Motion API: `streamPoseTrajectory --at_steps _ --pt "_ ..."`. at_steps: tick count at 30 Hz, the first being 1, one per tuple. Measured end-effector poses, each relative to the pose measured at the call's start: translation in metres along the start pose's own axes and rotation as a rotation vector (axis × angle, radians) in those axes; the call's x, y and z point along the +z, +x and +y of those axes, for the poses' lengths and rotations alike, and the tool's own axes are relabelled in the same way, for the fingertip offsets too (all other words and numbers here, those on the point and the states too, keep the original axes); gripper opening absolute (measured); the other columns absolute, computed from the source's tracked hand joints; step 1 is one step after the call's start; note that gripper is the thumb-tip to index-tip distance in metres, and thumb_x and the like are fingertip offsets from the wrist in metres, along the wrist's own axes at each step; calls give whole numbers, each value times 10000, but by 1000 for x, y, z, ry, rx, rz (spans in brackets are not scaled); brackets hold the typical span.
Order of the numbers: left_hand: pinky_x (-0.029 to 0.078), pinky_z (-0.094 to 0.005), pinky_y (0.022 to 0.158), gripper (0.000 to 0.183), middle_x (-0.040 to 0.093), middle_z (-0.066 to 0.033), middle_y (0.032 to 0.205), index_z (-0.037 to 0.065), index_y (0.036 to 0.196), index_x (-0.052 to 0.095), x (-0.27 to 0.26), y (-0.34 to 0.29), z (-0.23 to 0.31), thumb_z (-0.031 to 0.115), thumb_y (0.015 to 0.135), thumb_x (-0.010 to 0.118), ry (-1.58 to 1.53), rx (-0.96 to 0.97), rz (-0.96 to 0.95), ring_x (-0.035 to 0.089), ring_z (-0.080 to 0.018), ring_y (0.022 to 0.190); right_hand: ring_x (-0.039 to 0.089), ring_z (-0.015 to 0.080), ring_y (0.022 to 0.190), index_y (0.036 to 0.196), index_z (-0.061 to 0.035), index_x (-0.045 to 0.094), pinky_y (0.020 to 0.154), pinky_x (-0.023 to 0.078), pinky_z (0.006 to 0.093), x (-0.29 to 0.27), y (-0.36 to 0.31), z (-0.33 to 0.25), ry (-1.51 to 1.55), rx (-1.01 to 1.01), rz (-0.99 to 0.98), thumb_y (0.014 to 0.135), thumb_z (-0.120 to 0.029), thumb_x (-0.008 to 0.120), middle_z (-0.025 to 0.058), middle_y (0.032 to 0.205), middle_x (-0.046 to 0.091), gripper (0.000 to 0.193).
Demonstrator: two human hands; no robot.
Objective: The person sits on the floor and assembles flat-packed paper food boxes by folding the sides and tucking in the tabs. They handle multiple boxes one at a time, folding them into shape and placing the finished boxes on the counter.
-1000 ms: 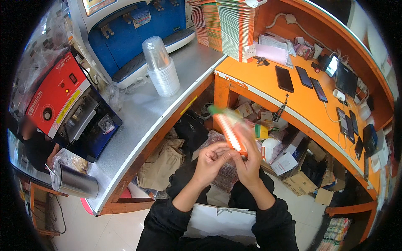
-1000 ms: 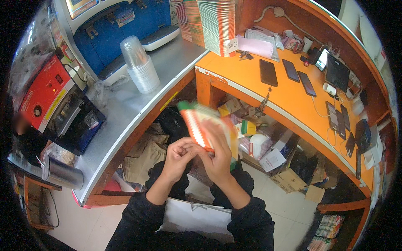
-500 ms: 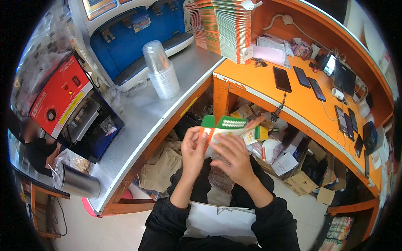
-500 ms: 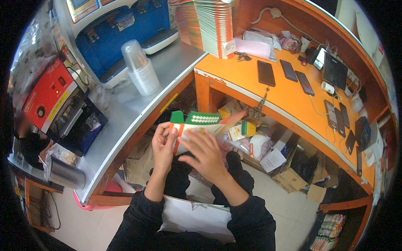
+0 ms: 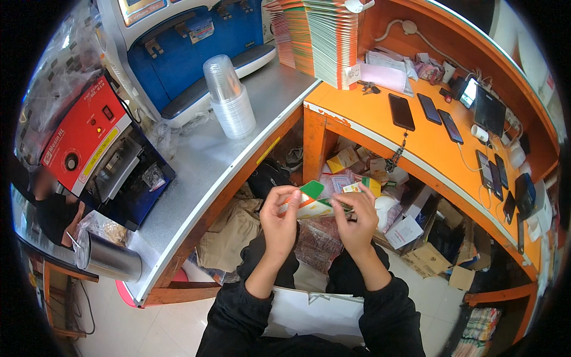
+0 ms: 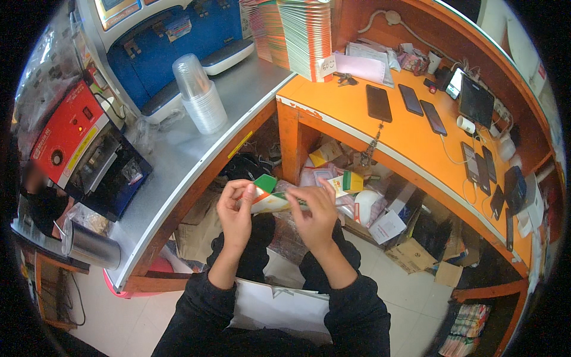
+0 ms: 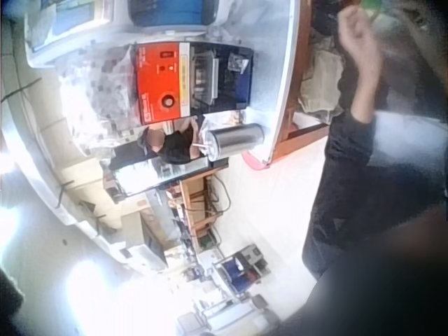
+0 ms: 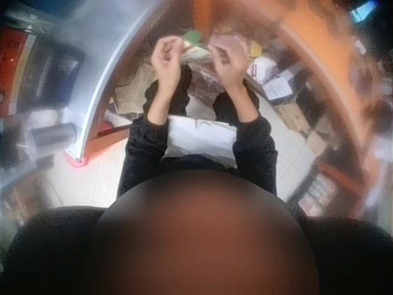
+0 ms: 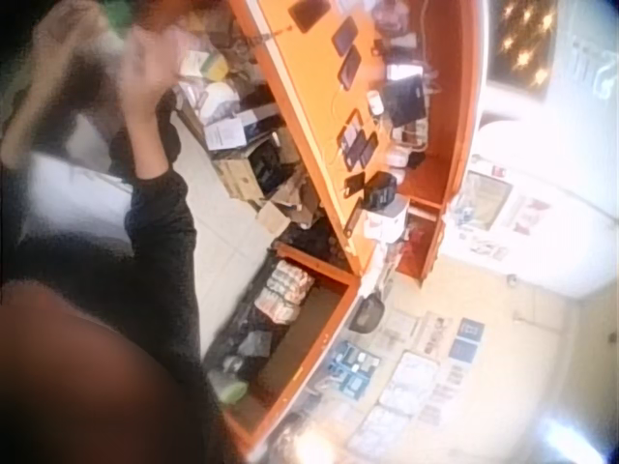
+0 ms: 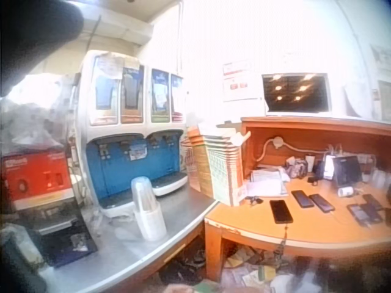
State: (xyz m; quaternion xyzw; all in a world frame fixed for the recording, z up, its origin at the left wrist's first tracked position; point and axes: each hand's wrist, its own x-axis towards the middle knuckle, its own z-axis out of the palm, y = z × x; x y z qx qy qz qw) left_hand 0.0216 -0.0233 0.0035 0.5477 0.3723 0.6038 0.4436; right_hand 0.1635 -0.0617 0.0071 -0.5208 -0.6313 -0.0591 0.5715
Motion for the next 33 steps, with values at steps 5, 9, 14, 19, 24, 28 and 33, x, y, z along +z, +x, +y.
streamPoseTrajectory --at_steps 5,9,14,19,24,28,33 --pt "397 -172 561 133 580 1 711 16 807 548 -7 7 2 121 880 584 -94 -59 -30 518 -28 646 570 259 998 845 -68 621 898 427 389 0 -5 -9 -95 -412 -61 725 -60 661 75 1019 619 127" --pt "379 -169 566 137 559 17 676 23 756 579 -13 7 3 113 853 615 -84 -104 -100 500 -23 641 575 243 1012 844 -65 608 913 421 403 1 -9 -10 -45 -411 -166 733 -67 648 76 993 626 118" --pt "357 -239 613 142 547 2 636 44 676 621 -16 6 5 120 780 679 155 24 -232 478 -85 615 594 236 966 843 -47 588 913 422 424 6 -12 -6 30 -250 -154 746 -49 632 83 954 630 106" --pt "322 -271 658 120 529 5 603 76 666 630 -18 8 5 125 751 698 216 117 -277 431 -115 605 604 249 875 831 -28 565 878 442 403 12 -14 -6 200 -170 -164 757 -17 629 95 898 617 98" --pt "314 -278 678 96 514 11 602 91 675 633 -17 9 12 124 739 698 302 260 -325 432 -123 628 586 163 830 867 -17 532 792 459 292 8 -15 -2 788 389 -382 815 -32 615 72 858 592 99" --pt "325 -299 662 128 510 -19 599 67 650 611 -4 1 15 123 761 639 321 524 -33 445 -175 662 560 98 854 906 -16 509 763 449 238 13 -15 -2 1120 649 -488 860 -54 583 51 885 579 95" --pt "321 -324 648 348 495 -58 592 72 554 516 -15 -6 10 283 830 492 459 857 299 433 -232 698 544 165 1021 1010 -12 596 876 410 297 28 -28 -28 894 327 -534 897 -124 538 82 1031 609 169"
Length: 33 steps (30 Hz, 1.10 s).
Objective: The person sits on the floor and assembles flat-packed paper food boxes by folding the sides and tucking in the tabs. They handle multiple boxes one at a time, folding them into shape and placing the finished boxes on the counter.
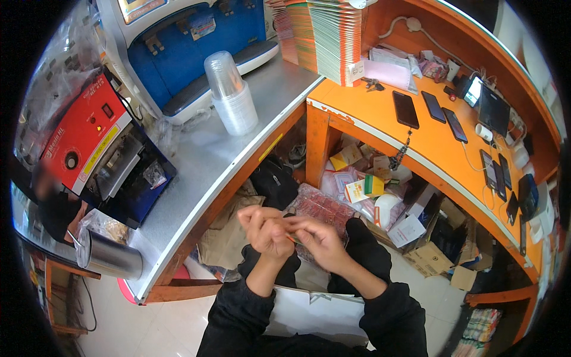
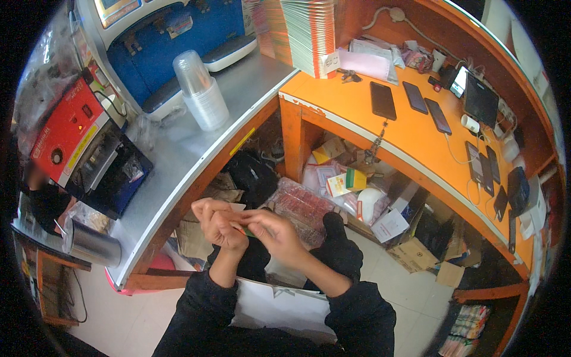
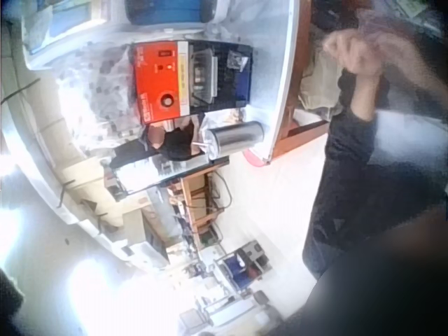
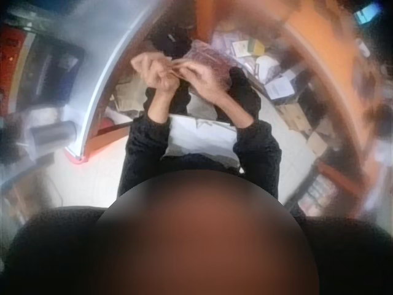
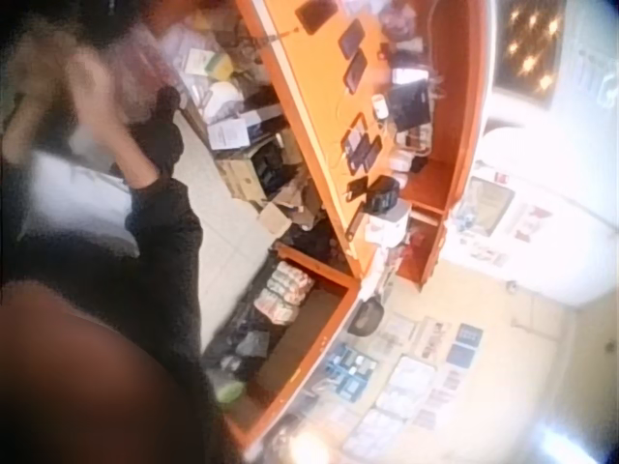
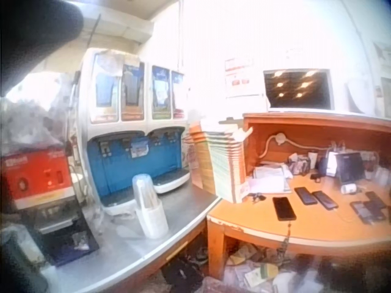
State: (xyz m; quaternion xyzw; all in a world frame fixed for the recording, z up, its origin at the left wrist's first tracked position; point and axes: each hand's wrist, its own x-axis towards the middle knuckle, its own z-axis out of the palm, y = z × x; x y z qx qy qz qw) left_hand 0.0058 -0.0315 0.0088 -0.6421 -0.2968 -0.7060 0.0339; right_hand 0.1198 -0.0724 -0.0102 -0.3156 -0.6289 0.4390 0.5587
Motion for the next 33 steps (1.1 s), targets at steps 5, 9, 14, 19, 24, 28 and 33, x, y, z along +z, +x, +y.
streamPoseTrajectory --at_steps 5,9,14,19,24,28,33 --pt "266 -327 658 520 406 -35 544 99 468 340 -5 -1 -12 273 957 309 62 -218 154 355 -202 677 548 180 1056 1017 -92 653 1050 189 484 1 -5 -8 -678 -167 -87 790 -201 637 65 960 643 253" --pt "317 -353 810 344 504 -94 821 35 766 500 0 7 -16 341 911 441 5 -225 115 447 -244 847 597 171 886 876 -87 660 1042 196 497 -11 -2 -8 -1021 -252 63 804 -217 624 32 767 652 153" --pt "223 -397 1028 654 472 -162 1196 -10 1224 417 18 4 -14 326 744 708 -322 -446 -231 474 -279 1096 604 165 719 910 -54 657 1021 207 433 -34 0 -8 -610 -67 548 865 -195 572 48 706 645 171" --pt "288 -353 926 267 643 -75 762 32 875 626 12 1 -14 231 727 726 -15 -499 -536 588 -175 821 528 197 1013 1007 -28 630 981 271 373 -55 4 -9 -614 241 456 864 -212 589 104 985 646 236" --pt "410 -213 737 164 657 -64 788 -4 887 574 13 4 -14 156 867 610 -479 -877 -110 573 -71 735 571 156 874 994 -12 563 828 401 290 -61 8 -2 -588 18 572 872 -169 580 93 936 619 199" --pt "428 -193 700 174 661 -94 869 -19 921 550 12 7 -16 150 891 579 -497 -921 -96 570 -54 762 556 204 921 949 -10 562 787 403 289 -59 4 3 -413 100 623 865 -151 576 112 894 606 164" --pt "432 -191 698 189 665 -90 877 -19 953 558 10 6 -19 157 888 583 -571 -1053 -107 583 -61 749 564 248 888 931 -14 560 784 428 319 -54 0 3 -530 -47 701 854 -92 574 125 897 594 111"
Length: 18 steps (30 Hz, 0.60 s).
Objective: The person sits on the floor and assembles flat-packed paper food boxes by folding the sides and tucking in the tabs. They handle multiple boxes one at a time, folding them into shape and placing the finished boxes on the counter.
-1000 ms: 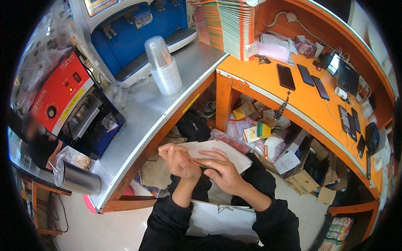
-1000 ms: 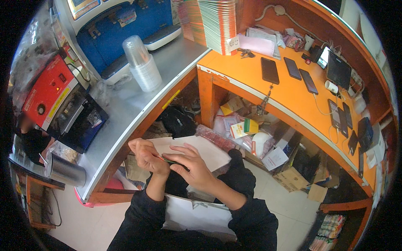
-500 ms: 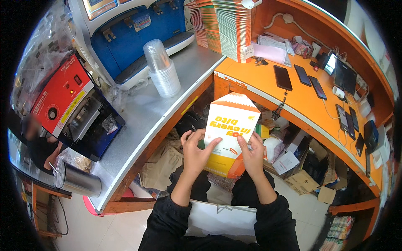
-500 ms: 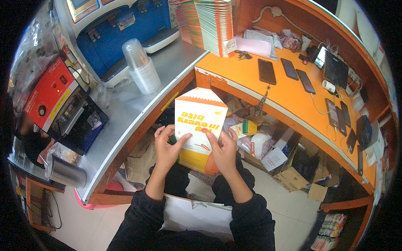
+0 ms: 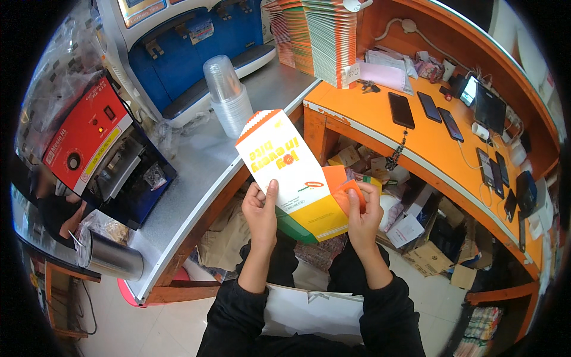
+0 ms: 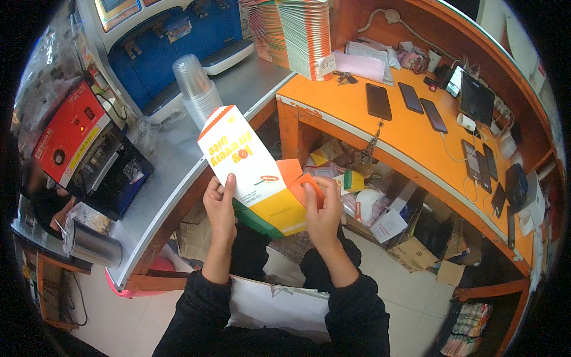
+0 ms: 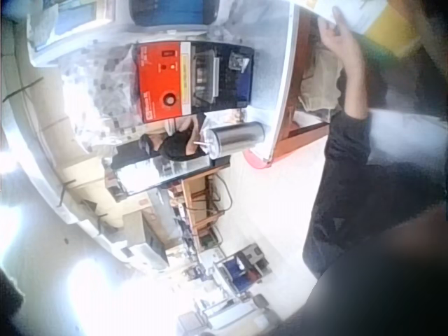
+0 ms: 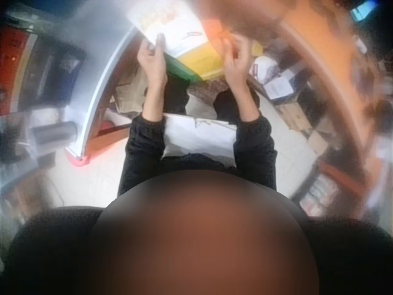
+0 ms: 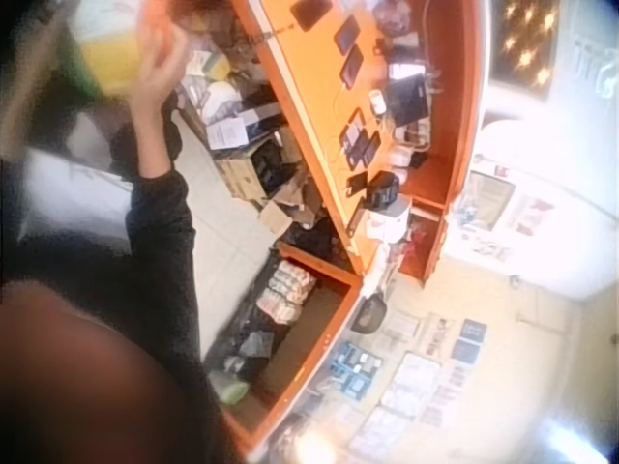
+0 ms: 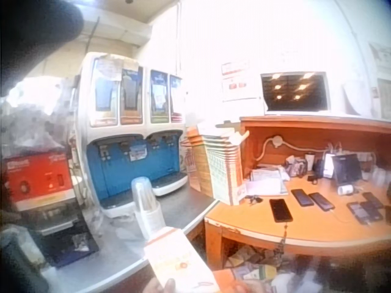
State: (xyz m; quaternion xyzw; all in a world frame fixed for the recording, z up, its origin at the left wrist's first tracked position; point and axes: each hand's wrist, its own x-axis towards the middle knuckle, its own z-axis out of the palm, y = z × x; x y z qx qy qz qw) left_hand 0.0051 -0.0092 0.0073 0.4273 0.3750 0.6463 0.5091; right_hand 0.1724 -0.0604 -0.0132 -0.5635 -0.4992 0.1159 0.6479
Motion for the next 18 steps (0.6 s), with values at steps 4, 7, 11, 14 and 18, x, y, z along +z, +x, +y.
streamPoseTrajectory --at_steps 4,7,11,14,18 --pt "439 -189 694 199 667 -82 864 -16 966 565 -4 1 -2 165 888 584 -64 -135 -40 594 -68 733 569 272 904 926 -36 557 819 437 365 -2 0 -10 -113 -372 79 805 -61 618 117 960 604 138" --pt "443 -191 690 189 667 -84 870 -10 960 568 -9 5 -4 165 888 582 -35 -272 -130 596 -66 736 579 273 897 910 -47 557 846 440 388 -8 3 -18 -236 -733 94 776 -36 633 115 987 611 155" --pt "457 -199 694 180 668 -89 876 -9 955 568 -13 9 -4 158 888 580 -69 -260 -203 604 -69 751 584 268 916 908 -55 555 870 440 394 -10 4 -23 -230 -835 -16 776 -9 614 116 984 618 152" --pt "466 -206 699 173 668 -94 880 -11 958 564 -14 8 0 142 882 586 -72 -223 -243 610 -76 767 584 283 945 916 -42 539 865 441 393 -8 2 -22 -93 -635 -55 796 -10 592 131 984 618 135" --pt "471 -211 703 170 668 -102 886 -17 963 558 -10 5 5 119 871 599 -69 -169 -246 613 -83 777 592 268 922 913 -14 513 873 434 372 -4 0 -19 -9 -263 -145 844 -11 542 141 962 613 76"
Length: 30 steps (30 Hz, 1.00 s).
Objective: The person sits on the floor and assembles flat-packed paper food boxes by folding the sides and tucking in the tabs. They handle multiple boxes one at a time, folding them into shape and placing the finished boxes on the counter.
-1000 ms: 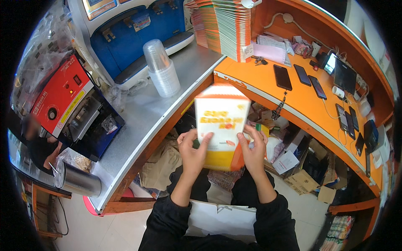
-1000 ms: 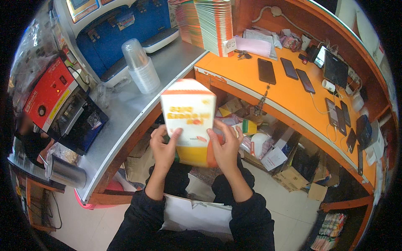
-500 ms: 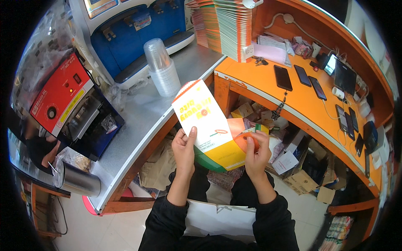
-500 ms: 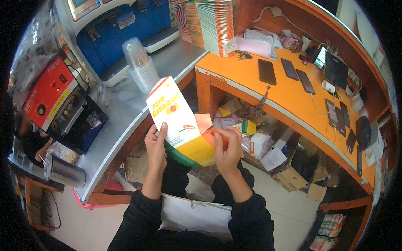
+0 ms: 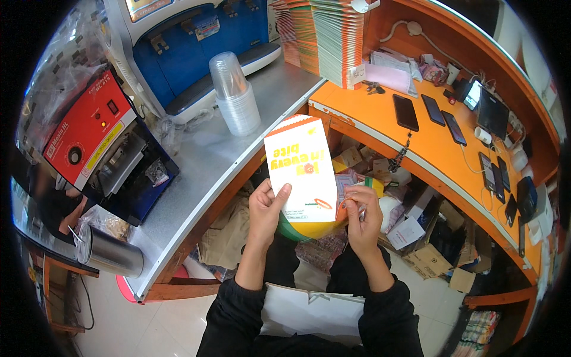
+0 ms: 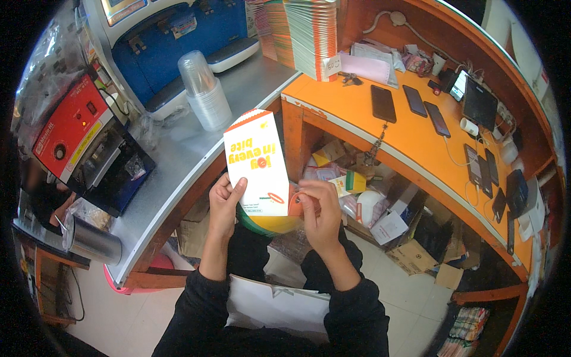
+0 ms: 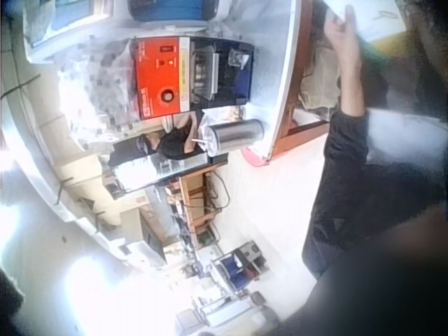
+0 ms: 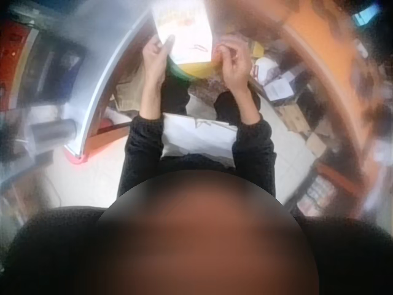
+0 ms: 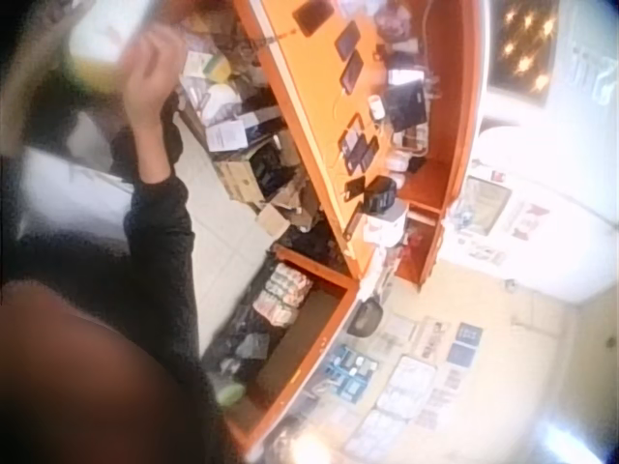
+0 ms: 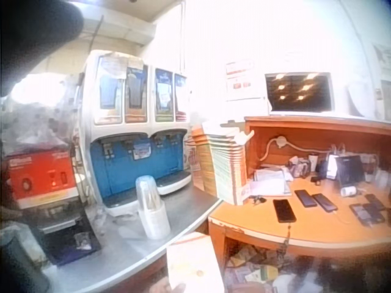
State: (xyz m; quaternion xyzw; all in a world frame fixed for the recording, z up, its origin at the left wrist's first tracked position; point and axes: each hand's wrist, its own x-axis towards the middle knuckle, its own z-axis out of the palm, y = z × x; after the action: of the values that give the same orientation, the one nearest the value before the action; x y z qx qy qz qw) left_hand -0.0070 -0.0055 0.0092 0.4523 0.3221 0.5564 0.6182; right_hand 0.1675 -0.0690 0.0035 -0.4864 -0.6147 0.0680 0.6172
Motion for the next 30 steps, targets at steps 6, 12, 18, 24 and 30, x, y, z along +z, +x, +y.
streamPoseTrajectory --at_steps 6,12,18,24,30 --pt "471 -210 701 170 668 -106 892 -19 954 554 -1 1 0 119 868 603 22 30 -10 611 -80 775 560 208 956 897 -1 493 863 424 312 4 -1 5 313 109 -76 879 -17 512 146 992 589 31" --pt "481 -205 679 174 671 -104 880 -17 967 551 -3 2 0 129 879 586 36 -26 -61 618 -81 743 552 179 924 902 -7 475 837 422 282 0 -1 6 493 217 -200 880 -10 510 140 1016 568 42" --pt "495 -206 671 184 671 -106 876 -17 994 550 1 2 -2 128 884 576 8 -59 -78 624 -82 738 544 167 903 919 -6 472 820 425 274 4 -3 1 505 174 -96 878 -8 516 126 977 561 60" --pt "498 -199 663 207 670 -110 889 -31 1023 545 -1 4 -3 121 886 572 52 -120 -128 629 -86 739 546 162 886 912 -4 473 802 430 272 -1 0 2 515 225 -247 877 -6 518 130 979 558 57" --pt "498 -206 665 195 667 -110 893 -29 1011 544 3 2 -4 121 888 569 5 -104 -82 626 -88 736 538 168 893 932 -8 447 812 424 278 5 -5 -2 407 91 -58 887 -11 497 142 993 557 67"
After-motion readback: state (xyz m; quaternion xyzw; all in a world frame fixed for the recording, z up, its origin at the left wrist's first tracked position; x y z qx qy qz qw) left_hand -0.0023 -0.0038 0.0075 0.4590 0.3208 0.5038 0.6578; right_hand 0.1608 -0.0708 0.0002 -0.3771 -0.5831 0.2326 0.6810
